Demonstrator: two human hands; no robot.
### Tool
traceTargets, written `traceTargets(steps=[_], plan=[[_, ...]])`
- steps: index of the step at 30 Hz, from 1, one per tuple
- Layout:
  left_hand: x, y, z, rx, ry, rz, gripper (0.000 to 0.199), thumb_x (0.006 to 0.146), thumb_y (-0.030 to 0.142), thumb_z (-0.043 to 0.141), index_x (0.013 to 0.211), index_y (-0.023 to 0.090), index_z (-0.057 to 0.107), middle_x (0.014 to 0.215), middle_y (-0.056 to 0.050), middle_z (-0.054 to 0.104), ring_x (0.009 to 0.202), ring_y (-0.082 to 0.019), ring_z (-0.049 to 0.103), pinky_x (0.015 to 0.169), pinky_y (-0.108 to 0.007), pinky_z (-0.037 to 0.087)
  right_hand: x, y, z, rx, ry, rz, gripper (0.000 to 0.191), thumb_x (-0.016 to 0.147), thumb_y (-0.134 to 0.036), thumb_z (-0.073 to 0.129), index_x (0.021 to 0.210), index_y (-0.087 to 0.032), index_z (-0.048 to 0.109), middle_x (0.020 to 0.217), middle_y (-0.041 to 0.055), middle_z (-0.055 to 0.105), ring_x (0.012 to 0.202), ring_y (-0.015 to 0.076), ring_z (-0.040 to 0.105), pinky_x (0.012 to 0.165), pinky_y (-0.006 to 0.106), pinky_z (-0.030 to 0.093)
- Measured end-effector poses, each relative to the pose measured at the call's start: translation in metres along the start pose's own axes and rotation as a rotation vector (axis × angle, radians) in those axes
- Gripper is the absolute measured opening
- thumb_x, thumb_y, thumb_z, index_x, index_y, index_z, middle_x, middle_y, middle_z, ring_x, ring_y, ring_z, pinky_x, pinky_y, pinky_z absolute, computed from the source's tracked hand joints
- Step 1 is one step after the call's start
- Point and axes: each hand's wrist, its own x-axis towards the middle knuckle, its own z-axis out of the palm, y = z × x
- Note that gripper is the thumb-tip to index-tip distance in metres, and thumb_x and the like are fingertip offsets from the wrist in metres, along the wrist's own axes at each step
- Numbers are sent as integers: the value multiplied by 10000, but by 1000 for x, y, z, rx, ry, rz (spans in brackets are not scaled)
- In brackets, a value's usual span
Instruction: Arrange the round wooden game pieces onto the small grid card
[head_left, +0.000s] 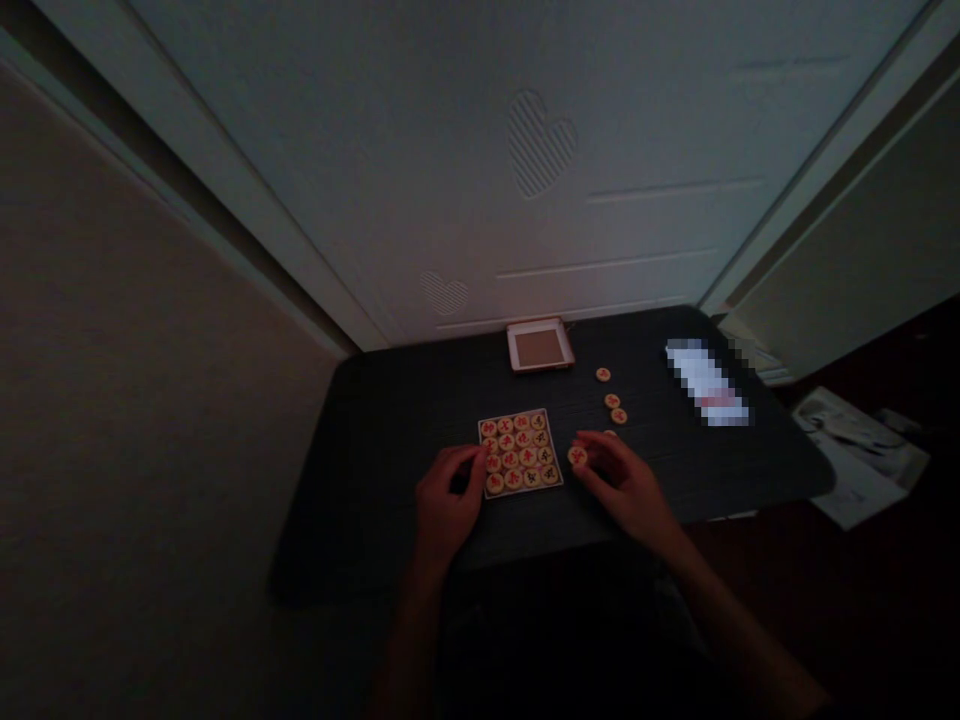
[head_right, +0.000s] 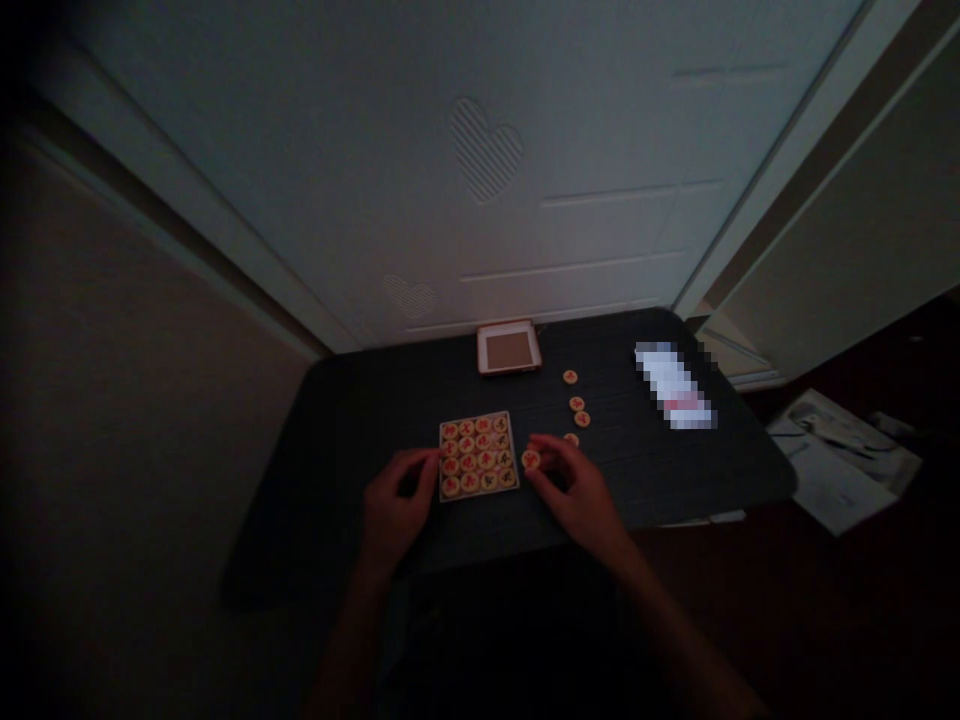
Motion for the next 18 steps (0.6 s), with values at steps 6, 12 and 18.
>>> traceTargets(steps=[6,12,18], plan=[[-7,49,13,-151,-165,-68,131,944,284,657,1047,250,731,983,-14,775,812,-150,704,757,-272,557,1,-15,8,-69,-47,-47,383,928,-351,683,1307,-307,650,1278,56,711,1094,231,703,1007,411,561],[-8,64,32,-252,-209,-201,171,900,335,720,1050,254,730,991,-18,782,830,-171,726,768,-295,580,-3,-29,14,-172,-118,-166,361,975,-313,616,1334,-336,638,1309,38,703,1144,232,689,1029,420,540],[-7,68,33,-295,-187,-280,145,882,349,735,979,242,742,903,-13,780,763,-169,719,701,-290,583,-4,-30,17,-145,-70,-239,393,955,-285,640,1346,-311,611,1233,65,694,1036,214,693,994,408,547]])
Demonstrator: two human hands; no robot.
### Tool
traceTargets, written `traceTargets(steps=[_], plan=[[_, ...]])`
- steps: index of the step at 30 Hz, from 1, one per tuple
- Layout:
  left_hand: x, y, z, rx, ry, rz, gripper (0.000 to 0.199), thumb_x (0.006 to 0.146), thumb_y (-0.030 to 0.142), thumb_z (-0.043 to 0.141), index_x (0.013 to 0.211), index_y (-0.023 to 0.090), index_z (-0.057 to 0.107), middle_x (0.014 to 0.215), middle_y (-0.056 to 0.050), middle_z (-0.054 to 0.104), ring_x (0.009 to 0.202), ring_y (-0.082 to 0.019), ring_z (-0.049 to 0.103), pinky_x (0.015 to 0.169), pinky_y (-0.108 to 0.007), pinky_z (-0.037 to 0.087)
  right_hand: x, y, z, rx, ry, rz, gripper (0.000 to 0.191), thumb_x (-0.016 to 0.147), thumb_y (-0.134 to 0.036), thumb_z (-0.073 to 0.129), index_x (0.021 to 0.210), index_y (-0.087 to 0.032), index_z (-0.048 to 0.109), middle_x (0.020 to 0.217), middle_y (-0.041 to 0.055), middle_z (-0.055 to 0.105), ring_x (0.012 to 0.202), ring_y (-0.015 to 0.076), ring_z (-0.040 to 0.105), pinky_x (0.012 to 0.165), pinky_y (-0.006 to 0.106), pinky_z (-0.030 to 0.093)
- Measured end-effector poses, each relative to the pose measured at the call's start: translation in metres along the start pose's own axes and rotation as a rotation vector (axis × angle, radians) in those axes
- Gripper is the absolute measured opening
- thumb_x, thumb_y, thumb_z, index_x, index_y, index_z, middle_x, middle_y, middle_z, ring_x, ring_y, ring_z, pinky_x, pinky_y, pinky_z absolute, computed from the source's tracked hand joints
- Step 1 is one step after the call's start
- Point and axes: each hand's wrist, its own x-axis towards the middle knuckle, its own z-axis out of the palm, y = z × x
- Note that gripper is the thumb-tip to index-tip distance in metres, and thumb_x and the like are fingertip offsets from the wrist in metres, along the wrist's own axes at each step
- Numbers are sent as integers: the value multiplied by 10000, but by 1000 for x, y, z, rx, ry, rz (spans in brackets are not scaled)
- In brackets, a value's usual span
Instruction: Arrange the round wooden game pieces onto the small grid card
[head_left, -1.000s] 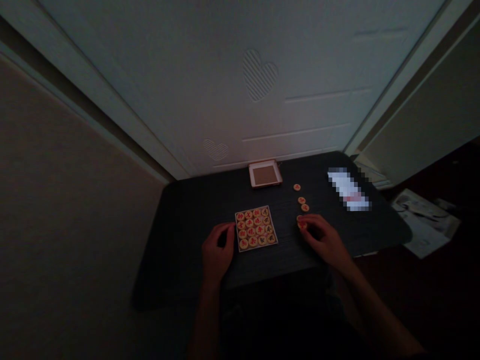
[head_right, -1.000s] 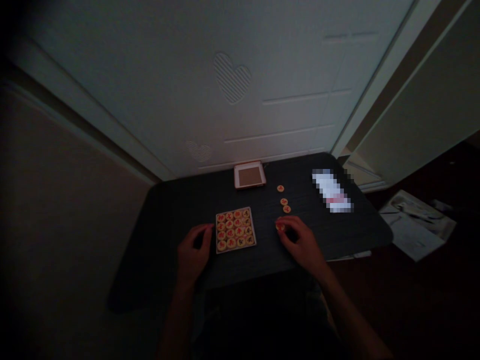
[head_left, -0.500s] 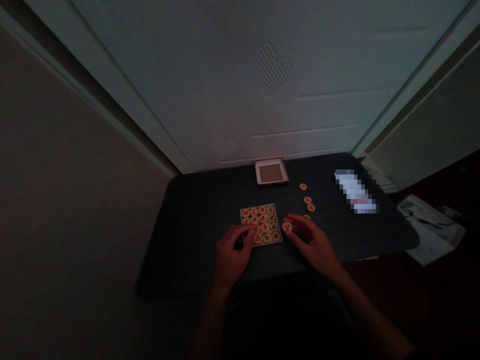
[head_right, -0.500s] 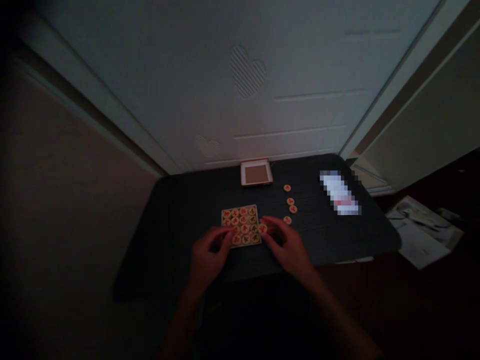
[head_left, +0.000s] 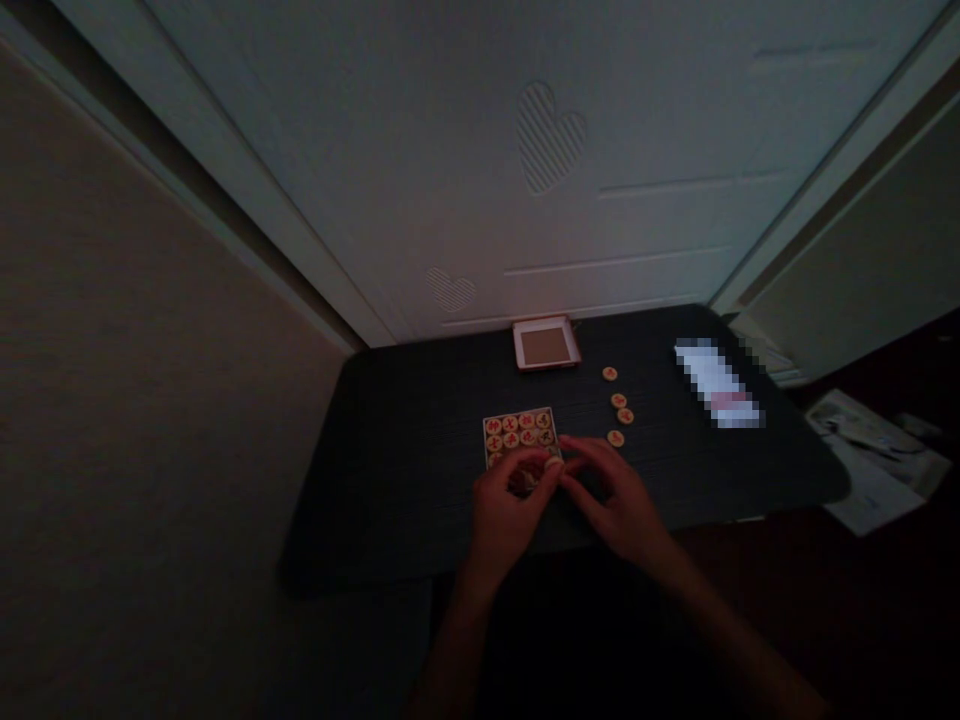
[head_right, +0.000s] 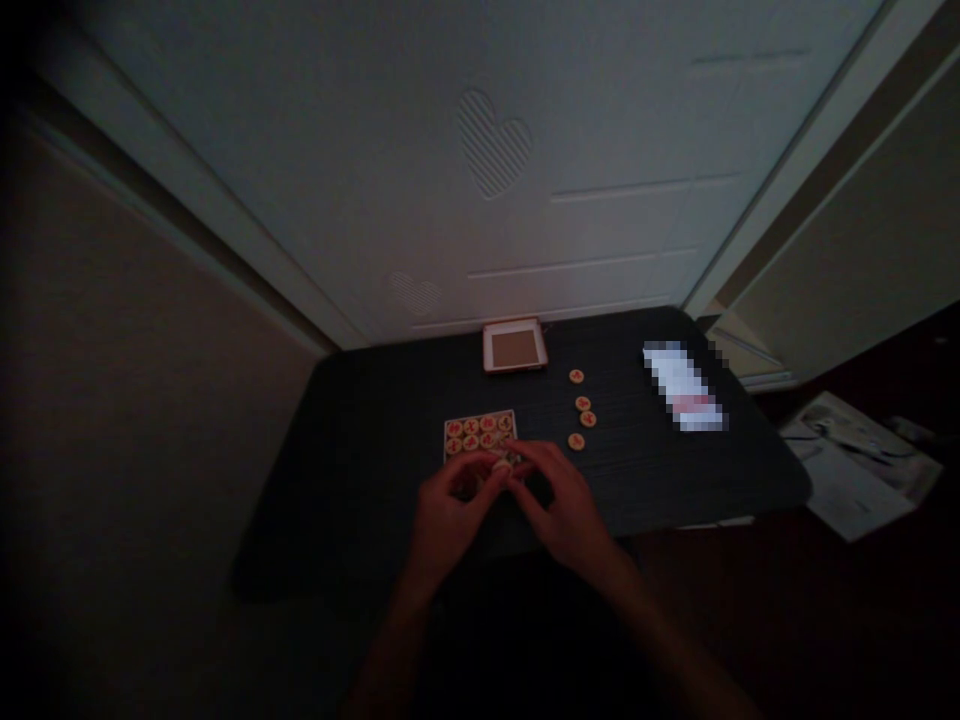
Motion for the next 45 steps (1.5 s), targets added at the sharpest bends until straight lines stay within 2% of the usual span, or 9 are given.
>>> traceTargets(steps=[6,11,17,22,28,30,33,39,45], plan=[[0,7,-1,-156,-84,-1,173,919,347,690,1044,242,751,1058,-47,786,948,-209,757,861,-352,630,0,4,2,80,78,66,265,949,-319,658,1212,-297,675,1121,59,720,998,216,699,932,388,573],[-2,4,5,-238,-74,-78,207,906,365,705,1035,206,679,990,-77,793,903,-215,775,819,-359,659,1,4,-2,51,110,73,179,937,-336,667,1099,-283,722,1082,61,746,989,233,706,895,393,578],[-5,-3,10,-246,-81,-55,211,918,347,694,1083,217,714,1074,-76,788,963,-220,770,850,-366,658,4,0,-7,30,71,79,145,954,-316,648,1060,-277,739,1061,46,760,990,218,708,905,370,560],[-6,-7,2,-88,-69,19,197,954,328,646,1101,244,747,1087,-46,787,985,-213,757,873,-363,637,5,-1,-6,59,40,64,148,941,-338,668,1046,-262,740,1034,50,754,959,211,704,877,359,569],[3,-11,-26,183,32,181,152,953,289,646,1062,258,747,1022,-27,777,880,-183,727,783,-320,601,8,-2,-1,74,36,81,130,934,-344,675,1004,-248,728,991,50,741,914,203,699,835,347,576],[6,-16,-35,263,70,269,151,947,276,653,1073,253,733,1035,-38,763,922,-197,708,835,-357,590,9,0,0,42,26,67,127,937,-331,670,1021,-251,723,997,50,740,919,204,697,838,349,571],[6,-25,-43,374,42,387,166,932,252,676,1092,265,718,1113,-45,744,1087,-239,658,978,-454,545,12,6,3,-41,-9,41,122,939,-303,666,1040,-259,721,969,41,740,884,199,690,819,351,562],[-3,-39,-42,475,11,450,175,910,204,688,1066,274,724,1333,-60,651,1355,-305,486,1095,-570,463,16,17,13,-187,-105,1,108,921,-264,687,1010,-271,747,969,38,769,919,224,676,836,386,551],[-7,-47,-37,475,-16,435,187,908,191,686,1068,276,731,1394,-62,607,1394,-303,439,1111,-572,460,19,18,17,-239,-111,-43,109,914,-225,696,1002,-263,748,970,39,776,947,244,662,876,420,532]])
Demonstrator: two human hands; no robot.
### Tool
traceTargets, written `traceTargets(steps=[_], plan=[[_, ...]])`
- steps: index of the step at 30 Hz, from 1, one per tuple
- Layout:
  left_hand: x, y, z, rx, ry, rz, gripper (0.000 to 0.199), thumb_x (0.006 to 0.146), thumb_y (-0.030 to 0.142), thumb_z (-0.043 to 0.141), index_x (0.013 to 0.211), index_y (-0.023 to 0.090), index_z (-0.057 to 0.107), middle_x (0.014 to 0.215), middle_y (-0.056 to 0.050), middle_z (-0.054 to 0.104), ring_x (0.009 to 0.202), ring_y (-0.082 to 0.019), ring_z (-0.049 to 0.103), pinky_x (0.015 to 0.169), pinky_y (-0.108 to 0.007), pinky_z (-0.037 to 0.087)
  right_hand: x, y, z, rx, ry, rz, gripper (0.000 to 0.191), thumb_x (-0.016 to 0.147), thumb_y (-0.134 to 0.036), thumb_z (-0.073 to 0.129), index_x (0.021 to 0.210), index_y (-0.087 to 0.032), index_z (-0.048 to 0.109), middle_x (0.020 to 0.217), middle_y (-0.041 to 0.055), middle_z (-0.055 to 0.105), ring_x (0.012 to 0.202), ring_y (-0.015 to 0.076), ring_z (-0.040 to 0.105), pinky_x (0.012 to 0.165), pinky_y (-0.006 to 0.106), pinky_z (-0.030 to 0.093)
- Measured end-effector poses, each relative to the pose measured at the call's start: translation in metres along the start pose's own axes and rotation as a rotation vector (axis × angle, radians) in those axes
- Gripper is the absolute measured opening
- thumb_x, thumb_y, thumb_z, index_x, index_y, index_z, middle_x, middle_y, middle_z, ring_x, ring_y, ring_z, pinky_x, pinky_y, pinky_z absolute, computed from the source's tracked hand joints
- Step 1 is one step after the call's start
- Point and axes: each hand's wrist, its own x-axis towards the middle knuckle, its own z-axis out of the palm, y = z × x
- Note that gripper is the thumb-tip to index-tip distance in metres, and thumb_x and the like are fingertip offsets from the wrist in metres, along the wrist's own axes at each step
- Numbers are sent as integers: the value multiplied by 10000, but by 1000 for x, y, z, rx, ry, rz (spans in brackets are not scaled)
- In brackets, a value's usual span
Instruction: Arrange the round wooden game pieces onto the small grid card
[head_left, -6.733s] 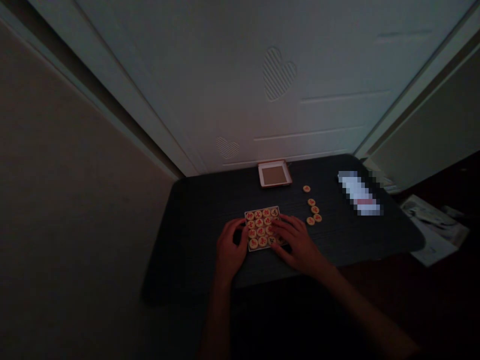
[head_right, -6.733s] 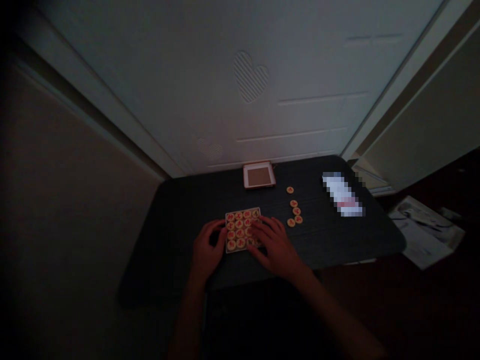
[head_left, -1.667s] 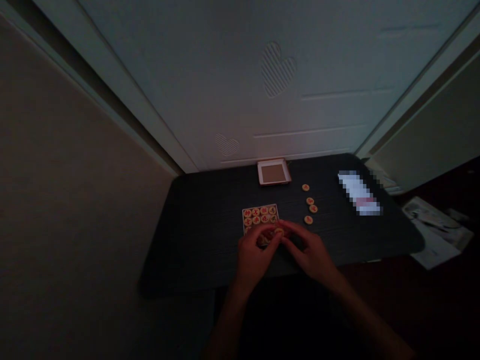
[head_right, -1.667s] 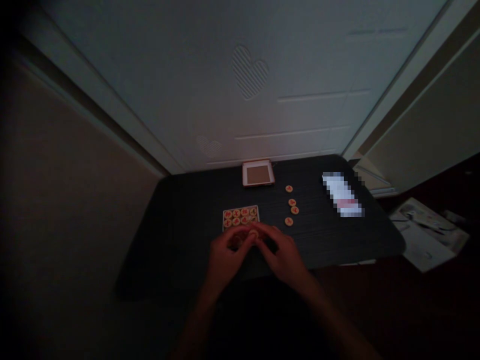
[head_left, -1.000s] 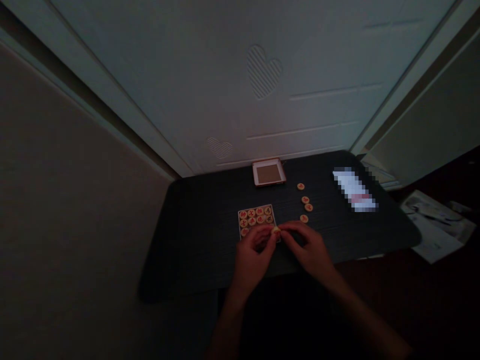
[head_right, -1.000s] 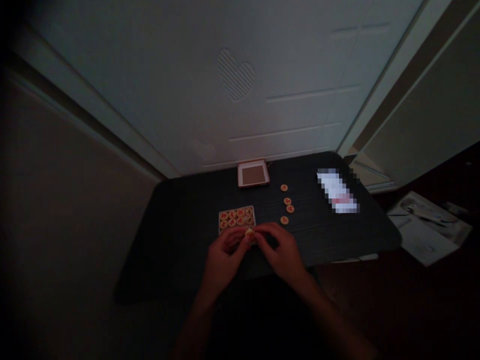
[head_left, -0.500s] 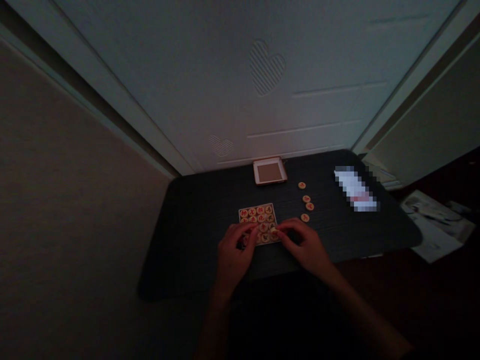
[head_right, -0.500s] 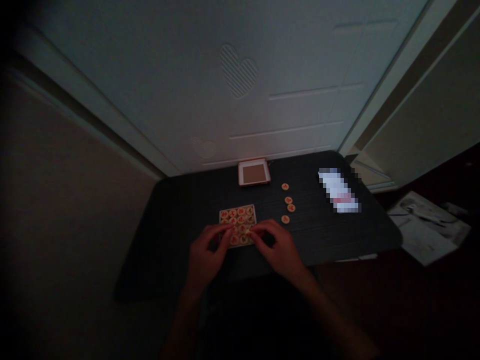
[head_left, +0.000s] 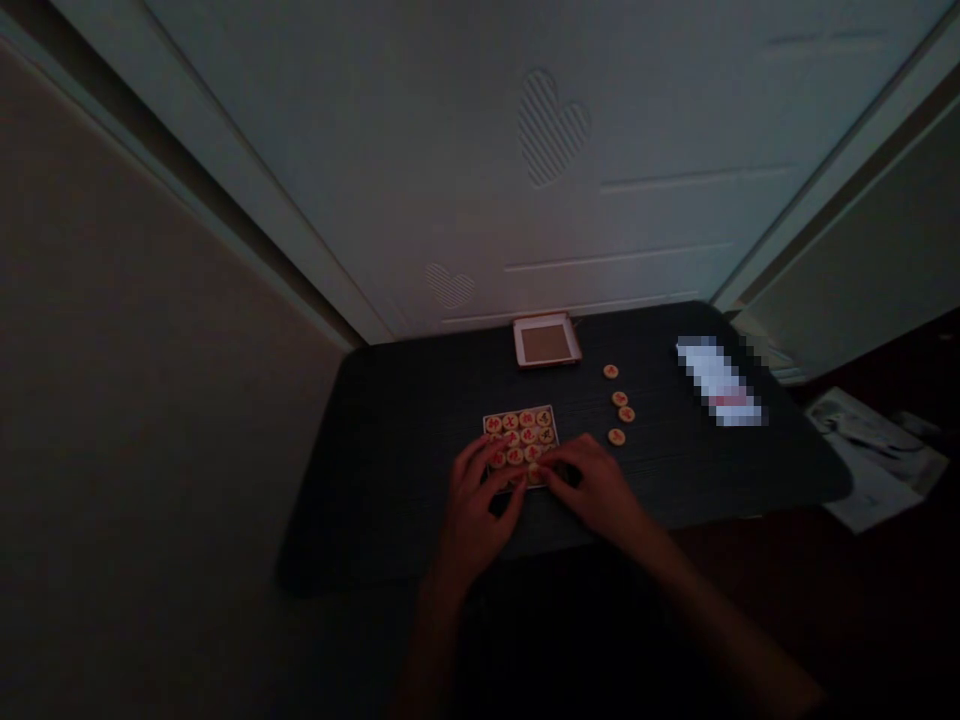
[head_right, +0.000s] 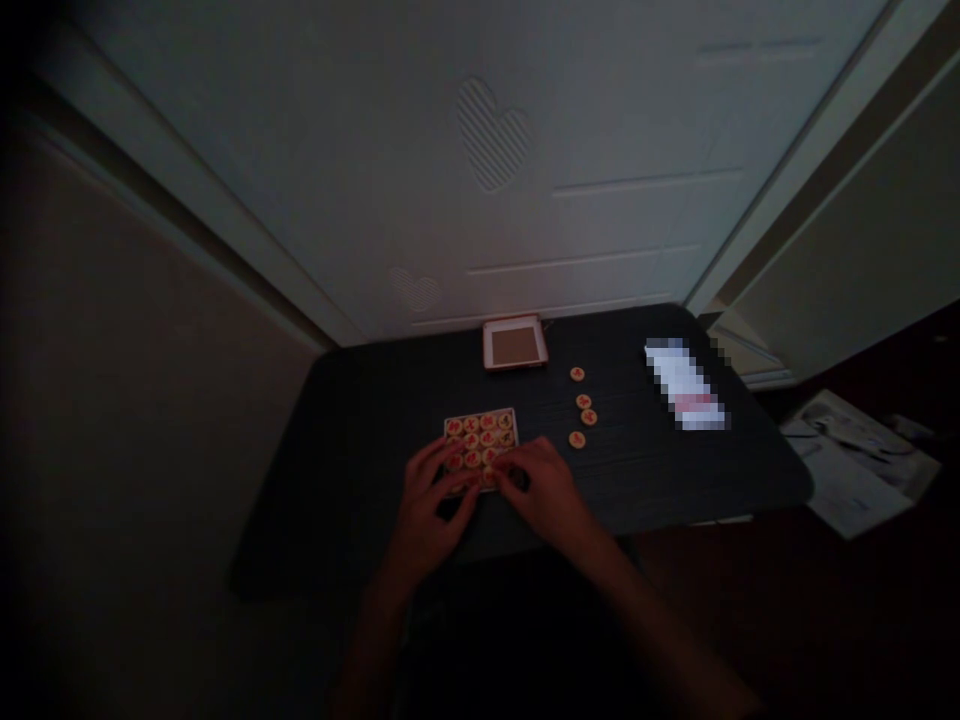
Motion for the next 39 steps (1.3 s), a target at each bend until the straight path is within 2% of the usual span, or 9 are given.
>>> traceTargets(steps=[7,14,21,25,30,33,36,39], plan=[[0,-1,1,-12,-2,9,185,906,178,686,1052,281,736,1404,-59,594,1399,-305,431,1114,-582,455,0,-2,2,-20,-4,-41,124,919,-193,671,977,-266,753,959,40,773,940,243,659,879,427,517],[0,1,0,-8,-8,11,206,899,175,694,1072,281,734,1412,-61,591,1397,-304,434,1117,-569,457,-10,-2,-1,-51,46,-66,157,938,-198,638,1039,-264,738,1017,61,748,988,258,642,913,454,516],[0,3,-2,1,-37,31,289,899,159,685,1133,318,741,1429,-46,585,1404,-302,439,1119,-580,455,-21,8,-2,-78,-21,-146,358,902,-118,603,1184,-308,718,1150,45,749,1080,276,625,964,515,505],[0,3,-1,7,-41,32,285,907,156,674,1137,312,739,1422,-52,591,1399,-304,442,1117,-584,453,-25,9,-1,-73,-15,-154,430,896,-103,589,1255,-313,695,1205,47,736,1116,280,607,987,529,502],[0,4,-2,33,-30,26,258,915,164,674,1136,286,729,1426,-56,583,1397,-286,441,1135,-548,449,-27,11,-5,-19,70,-150,394,925,-123,570,1254,-303,691,1190,55,730,1121,256,618,998,488,510],[-1,5,-2,55,-37,20,260,919,184,677,1157,280,722,1433,-67,571,1396,-287,438,1138,-542,448,-29,16,-12,-39,129,-131,340,945,-149,563,1219,-293,702,1160,61,731,1108,251,636,1027,501,492],[-1,5,-1,71,-75,34,294,927,200,674,1202,299,709,1468,-62,540,1409,-294,419,1138,-551,444,-31,25,-24,-91,179,-131,304,955,-167,558,1187,-288,712,1131,59,738,1078,247,655,1067,526,462],[-2,5,-1,86,-92,50,292,929,212,675,1201,315,707,1476,-53,530,1407,-304,417,1125,-566,450,-31,36,-43,-145,261,-110,270,966,-198,555,1160,-286,721,1108,64,745,1091,260,650,1009,500,507]])
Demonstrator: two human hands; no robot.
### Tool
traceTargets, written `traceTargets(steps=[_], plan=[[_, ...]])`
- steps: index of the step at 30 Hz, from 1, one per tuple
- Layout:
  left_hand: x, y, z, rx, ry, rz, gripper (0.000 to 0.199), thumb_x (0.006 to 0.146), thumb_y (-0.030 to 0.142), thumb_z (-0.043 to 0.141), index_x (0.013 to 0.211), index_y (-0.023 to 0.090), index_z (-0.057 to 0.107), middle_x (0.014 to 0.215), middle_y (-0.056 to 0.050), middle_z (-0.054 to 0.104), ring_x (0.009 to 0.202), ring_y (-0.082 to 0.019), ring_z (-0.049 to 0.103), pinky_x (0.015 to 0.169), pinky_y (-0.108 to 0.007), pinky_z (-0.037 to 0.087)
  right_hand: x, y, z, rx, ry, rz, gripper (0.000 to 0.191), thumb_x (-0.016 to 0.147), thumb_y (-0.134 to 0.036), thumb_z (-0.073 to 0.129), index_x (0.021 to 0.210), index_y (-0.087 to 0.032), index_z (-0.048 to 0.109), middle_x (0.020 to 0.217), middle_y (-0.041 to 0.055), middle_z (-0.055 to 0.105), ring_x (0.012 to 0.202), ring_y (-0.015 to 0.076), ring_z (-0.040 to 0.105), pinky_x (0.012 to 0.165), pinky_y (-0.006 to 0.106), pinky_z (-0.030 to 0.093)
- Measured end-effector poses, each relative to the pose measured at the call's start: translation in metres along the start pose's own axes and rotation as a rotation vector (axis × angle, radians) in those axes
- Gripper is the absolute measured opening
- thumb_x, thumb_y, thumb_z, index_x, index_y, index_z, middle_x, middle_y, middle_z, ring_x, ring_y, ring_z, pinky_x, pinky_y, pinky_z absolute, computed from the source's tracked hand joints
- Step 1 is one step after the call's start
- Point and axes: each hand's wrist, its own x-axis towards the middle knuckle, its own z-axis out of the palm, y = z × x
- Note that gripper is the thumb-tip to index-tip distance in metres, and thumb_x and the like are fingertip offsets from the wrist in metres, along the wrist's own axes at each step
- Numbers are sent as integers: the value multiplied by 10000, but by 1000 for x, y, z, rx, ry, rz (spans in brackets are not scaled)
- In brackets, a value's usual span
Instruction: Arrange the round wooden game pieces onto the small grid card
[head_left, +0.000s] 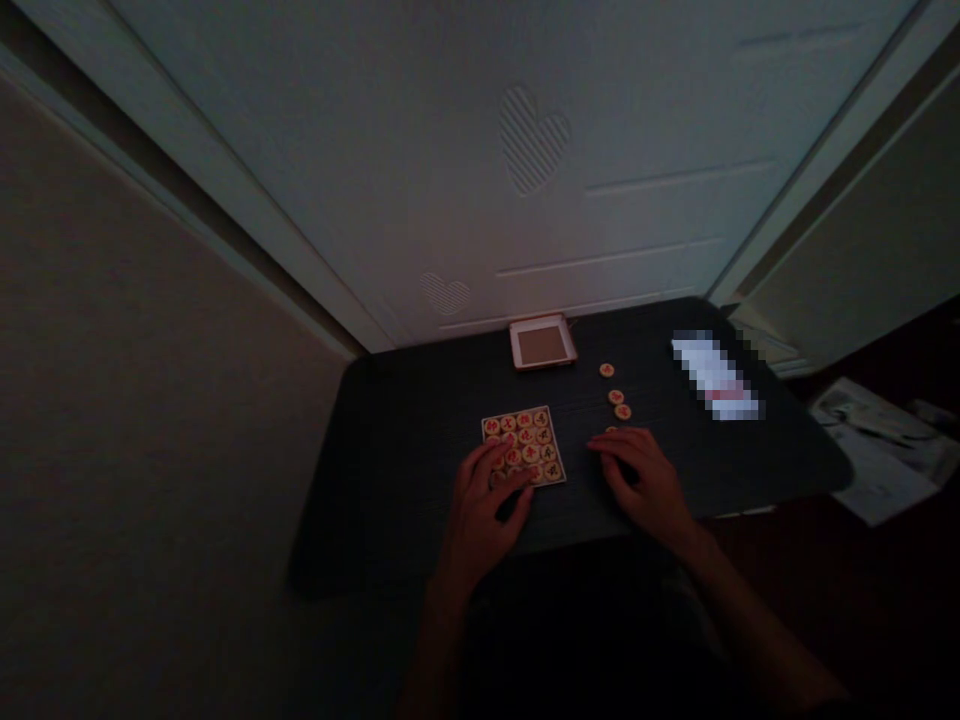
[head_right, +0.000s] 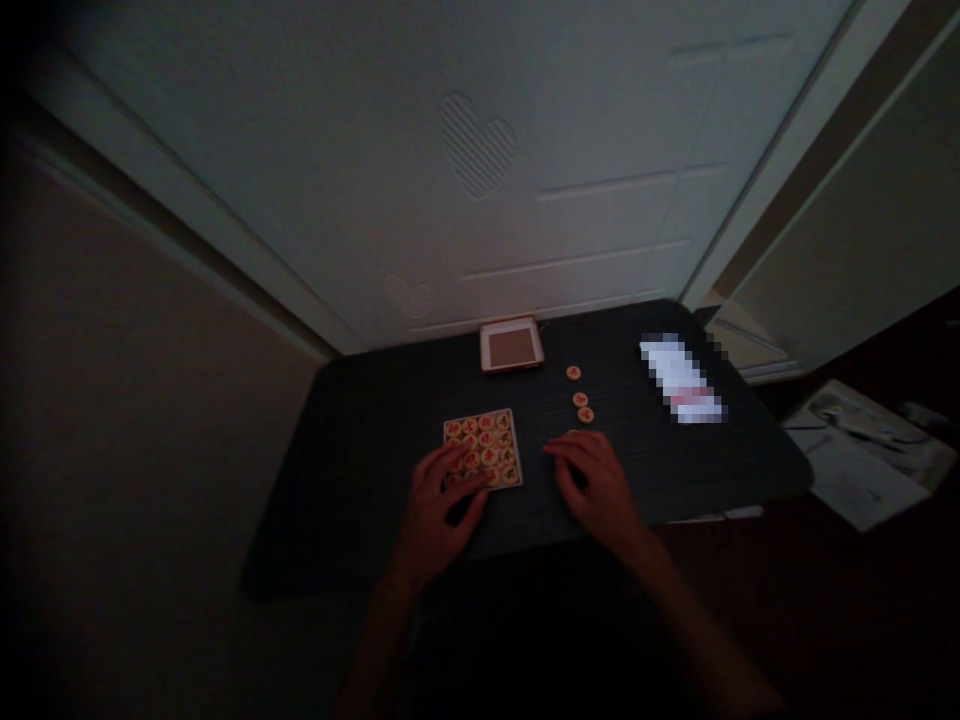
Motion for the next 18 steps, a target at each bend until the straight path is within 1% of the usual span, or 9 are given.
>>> traceTargets(steps=[3,5,8,10,13,16,18], plan=[[0,-2,0,4,11,-3,328,922,226,687,1244,293,677,1463,-75,541,1388,-314,441,1116,-577,454,5,16,-20,-78,61,49,244,966,-233,558,1135,-279,728,1094,69,748,1076,271,652,973,486,524],[1,-3,1,2,52,-15,351,924,218,683,1270,272,652,1434,-91,563,1370,-311,464,1113,-572,454,7,27,-33,-123,92,92,240,966,-259,560,1139,-268,726,1100,74,747,1056,270,659,960,477,527],[6,0,3,-2,126,-22,299,937,189,660,1229,250,654,1372,-94,601,1344,-294,489,1105,-548,461,4,42,-46,-144,112,166,240,970,-309,559,1129,-253,730,1098,78,749,1024,262,681,938,455,538],[15,8,3,-8,128,-3,256,942,184,652,1190,244,661,1346,-89,618,1333,-287,498,1101,-538,462,1,49,-50,-124,104,229,253,976,-336,550,1129,-248,731,1095,75,753,1000,254,699,914,436,548],[39,24,1,-36,58,80,206,953,191,633,1148,242,672,1309,-78,647,1312,-273,525,1114,-525,447,-3,54,-51,-72,76,326,270,977,-369,551,1141,-250,731,1091,65,765,982,247,719,886,412,559],[74,40,-1,-50,-119,193,199,971,229,614,1160,247,675,1271,-60,681,1255,-245,575,1112,-489,444,-3,54,-50,-25,71,382,271,970,-388,567,1131,-252,738,1084,57,775,982,245,730,876,394,564],[98,48,1,-16,-228,235,239,983,277,607,1215,253,659,1286,-50,678,1233,-240,584,1087,-470,453,-2,53,-49,-4,80,404,267,966,-389,574,1123,-252,741,1070,51,782,970,242,737,872,386,566]])
